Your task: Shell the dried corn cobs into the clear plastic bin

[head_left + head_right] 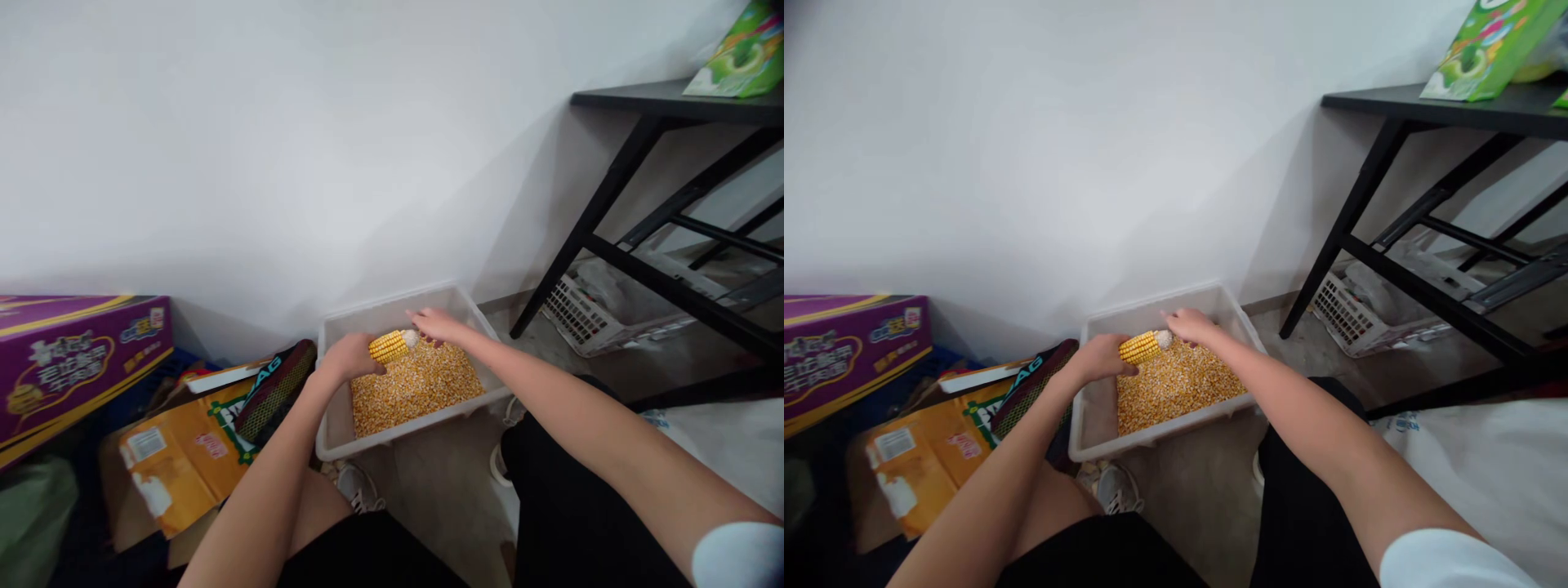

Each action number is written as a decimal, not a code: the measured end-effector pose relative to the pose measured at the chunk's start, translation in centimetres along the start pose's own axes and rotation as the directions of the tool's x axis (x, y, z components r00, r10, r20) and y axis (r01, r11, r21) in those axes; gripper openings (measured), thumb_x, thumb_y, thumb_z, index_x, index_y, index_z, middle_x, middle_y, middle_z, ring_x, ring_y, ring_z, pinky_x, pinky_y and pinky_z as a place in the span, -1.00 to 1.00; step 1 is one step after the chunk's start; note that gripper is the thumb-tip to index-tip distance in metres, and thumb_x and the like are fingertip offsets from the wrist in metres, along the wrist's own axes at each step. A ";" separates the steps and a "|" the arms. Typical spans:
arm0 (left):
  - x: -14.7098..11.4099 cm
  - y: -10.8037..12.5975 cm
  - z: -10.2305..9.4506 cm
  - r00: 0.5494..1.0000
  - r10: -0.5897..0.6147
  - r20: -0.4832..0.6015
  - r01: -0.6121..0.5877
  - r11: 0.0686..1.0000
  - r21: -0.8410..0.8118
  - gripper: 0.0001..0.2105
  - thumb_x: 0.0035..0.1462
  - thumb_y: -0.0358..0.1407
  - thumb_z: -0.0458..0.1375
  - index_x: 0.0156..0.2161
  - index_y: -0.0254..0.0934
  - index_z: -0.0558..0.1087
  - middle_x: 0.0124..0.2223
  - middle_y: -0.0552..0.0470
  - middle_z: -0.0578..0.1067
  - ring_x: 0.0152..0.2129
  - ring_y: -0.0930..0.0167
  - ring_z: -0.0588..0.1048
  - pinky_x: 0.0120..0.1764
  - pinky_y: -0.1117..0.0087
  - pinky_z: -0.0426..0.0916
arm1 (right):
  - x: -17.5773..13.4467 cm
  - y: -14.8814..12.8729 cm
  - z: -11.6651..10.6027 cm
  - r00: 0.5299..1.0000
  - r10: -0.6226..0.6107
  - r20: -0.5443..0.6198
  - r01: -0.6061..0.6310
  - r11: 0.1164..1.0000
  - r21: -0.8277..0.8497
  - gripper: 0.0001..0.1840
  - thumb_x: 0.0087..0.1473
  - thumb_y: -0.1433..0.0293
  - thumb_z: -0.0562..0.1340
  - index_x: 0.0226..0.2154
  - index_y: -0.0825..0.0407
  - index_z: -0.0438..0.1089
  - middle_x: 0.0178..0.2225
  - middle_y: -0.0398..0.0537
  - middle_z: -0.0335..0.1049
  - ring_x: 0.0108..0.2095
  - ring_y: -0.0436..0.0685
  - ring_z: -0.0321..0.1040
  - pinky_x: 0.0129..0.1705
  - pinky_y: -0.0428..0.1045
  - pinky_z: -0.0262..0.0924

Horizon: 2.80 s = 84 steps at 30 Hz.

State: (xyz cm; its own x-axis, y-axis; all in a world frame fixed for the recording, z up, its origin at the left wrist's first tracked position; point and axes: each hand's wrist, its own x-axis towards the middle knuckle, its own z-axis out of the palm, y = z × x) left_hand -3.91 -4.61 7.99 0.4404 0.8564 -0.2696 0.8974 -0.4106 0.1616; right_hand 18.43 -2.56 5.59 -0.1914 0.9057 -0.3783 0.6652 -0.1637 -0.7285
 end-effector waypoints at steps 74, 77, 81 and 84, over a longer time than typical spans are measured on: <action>-1.4 0.2 -1.0 0.994 -0.074 0.080 0.091 0.969 -0.232 -0.53 -0.31 0.01 0.24 -0.27 -0.25 0.49 -0.41 0.07 0.47 -0.47 0.37 0.42 -0.48 0.46 0.15 | -0.5 -0.6 -0.8 0.954 -0.117 0.275 0.027 0.950 0.310 -0.72 0.14 0.32 0.07 -0.14 0.08 0.34 -0.29 0.11 0.46 -0.42 0.13 0.45 -0.51 -0.07 0.33; -1.4 0.0 -1.0 0.993 -0.093 0.066 0.105 0.969 -0.222 -0.54 -0.29 0.00 0.24 -0.27 -0.26 0.49 -0.42 0.07 0.47 -0.48 0.36 0.41 -0.48 0.46 0.14 | -0.4 -0.7 -0.7 0.955 -0.105 0.277 0.014 0.949 0.314 -0.71 0.14 0.29 0.08 -0.12 0.05 0.33 -0.23 0.11 0.45 -0.40 0.12 0.45 -0.49 -0.06 0.34; -1.1 -0.2 -0.8 0.992 -0.112 0.050 0.121 0.964 -0.235 -0.55 -0.26 -0.02 0.23 -0.24 -0.26 0.50 -0.41 0.05 0.48 -0.48 0.37 0.41 -0.48 0.46 0.14 | -1.2 -1.0 -0.7 0.961 -0.108 0.254 0.039 0.964 0.262 -0.61 0.14 0.15 0.12 -0.05 0.02 0.27 -0.17 0.12 0.41 -0.39 0.09 0.43 -0.49 -0.08 0.35; -0.8 -0.2 -0.7 0.993 -0.116 0.037 0.122 0.961 -0.247 -0.58 -0.24 -0.06 0.22 -0.25 -0.25 0.50 -0.40 0.05 0.48 -0.48 0.37 0.41 -0.47 0.46 0.14 | -1.7 -1.2 -0.6 0.958 -0.136 0.254 0.069 0.964 0.256 -0.45 0.08 0.07 0.19 0.05 -0.02 0.19 -0.13 0.09 0.39 -0.37 0.07 0.42 -0.49 -0.10 0.36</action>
State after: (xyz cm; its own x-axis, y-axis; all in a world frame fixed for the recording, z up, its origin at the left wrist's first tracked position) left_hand -4.47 -4.99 8.82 0.3340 0.8861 -0.3213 0.9095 -0.2135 0.3566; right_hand 18.40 -3.67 7.40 -0.4565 0.7905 -0.4083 0.4438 -0.1955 -0.8745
